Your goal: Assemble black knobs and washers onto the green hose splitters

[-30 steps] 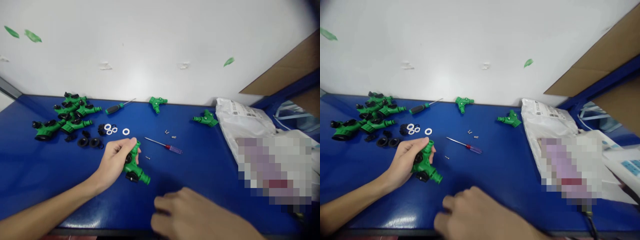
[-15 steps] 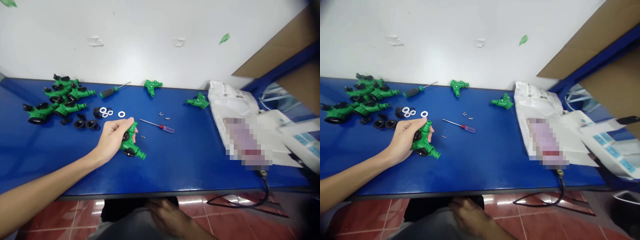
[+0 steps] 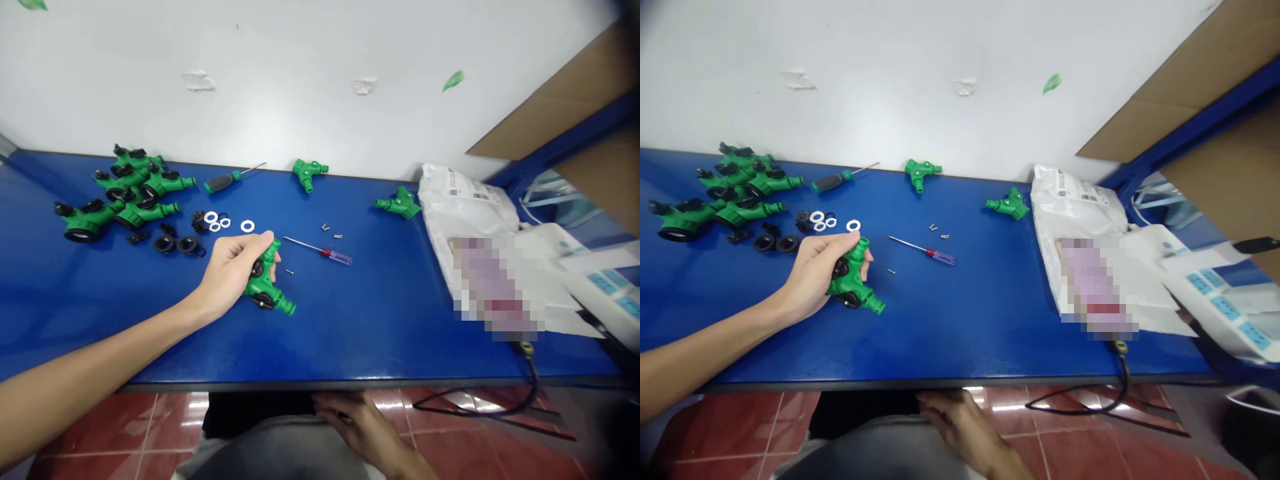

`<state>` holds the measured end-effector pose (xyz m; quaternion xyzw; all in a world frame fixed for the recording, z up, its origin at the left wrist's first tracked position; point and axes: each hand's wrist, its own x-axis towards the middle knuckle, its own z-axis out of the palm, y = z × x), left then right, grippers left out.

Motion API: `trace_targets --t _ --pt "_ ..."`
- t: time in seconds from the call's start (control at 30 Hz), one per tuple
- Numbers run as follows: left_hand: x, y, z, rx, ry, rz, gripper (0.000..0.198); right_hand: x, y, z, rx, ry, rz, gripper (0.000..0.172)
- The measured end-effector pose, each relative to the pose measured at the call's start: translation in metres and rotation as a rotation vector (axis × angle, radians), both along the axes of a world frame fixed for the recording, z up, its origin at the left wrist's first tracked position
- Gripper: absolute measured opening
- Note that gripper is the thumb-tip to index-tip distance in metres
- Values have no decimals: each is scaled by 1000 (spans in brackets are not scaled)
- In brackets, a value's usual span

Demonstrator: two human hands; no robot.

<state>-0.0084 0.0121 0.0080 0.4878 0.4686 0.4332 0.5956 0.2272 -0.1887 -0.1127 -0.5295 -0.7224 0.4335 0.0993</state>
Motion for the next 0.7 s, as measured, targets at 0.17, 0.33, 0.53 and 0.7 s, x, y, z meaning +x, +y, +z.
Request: trace_targets --t 0.17,0.33,0.53,0.7 --pt "0 -1 -2 0 16 -53 40 -13 40 100 118 602 38 16" --pt "0 -5 -1 -1 30 -65 40 -31 145 160 230 735 -130 7" --pt "-1 -5 3 105 74 -25 46 -59 224 151 48 886 -191 15" --pt "-2 -1 3 168 77 93 41 -80 240 151 26 919 -65 10"
